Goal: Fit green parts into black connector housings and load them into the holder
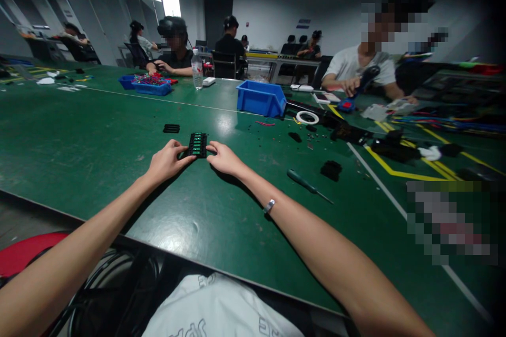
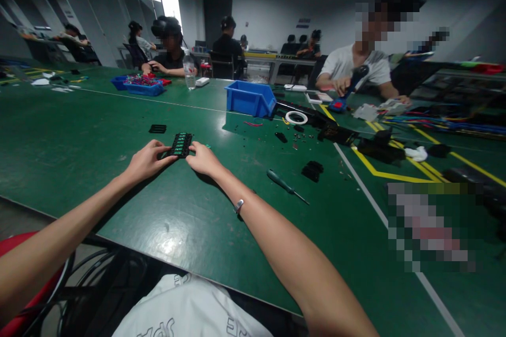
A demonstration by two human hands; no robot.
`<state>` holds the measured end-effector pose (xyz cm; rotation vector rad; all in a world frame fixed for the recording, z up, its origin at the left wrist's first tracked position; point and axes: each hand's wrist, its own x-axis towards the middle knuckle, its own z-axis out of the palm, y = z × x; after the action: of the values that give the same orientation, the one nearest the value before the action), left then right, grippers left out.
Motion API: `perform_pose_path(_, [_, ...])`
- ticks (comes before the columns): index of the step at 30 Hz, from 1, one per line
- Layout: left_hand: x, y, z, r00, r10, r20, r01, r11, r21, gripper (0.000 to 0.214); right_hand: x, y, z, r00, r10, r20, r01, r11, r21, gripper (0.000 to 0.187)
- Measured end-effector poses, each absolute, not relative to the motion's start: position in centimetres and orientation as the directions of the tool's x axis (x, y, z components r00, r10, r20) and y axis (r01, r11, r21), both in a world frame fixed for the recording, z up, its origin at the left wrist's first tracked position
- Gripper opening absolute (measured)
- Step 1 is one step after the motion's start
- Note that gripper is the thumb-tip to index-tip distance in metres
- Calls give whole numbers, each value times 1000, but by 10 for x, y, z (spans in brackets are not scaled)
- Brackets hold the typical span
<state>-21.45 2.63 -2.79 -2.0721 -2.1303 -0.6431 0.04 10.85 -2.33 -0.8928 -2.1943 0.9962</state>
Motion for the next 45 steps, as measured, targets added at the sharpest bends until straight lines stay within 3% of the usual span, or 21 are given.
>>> perform_pose_path(45, [-215, 26, -26, -73, 944, 323, 971, -6, 239, 58, 14, 78, -19, -601, 752, 269, 353, 552, -756, 56])
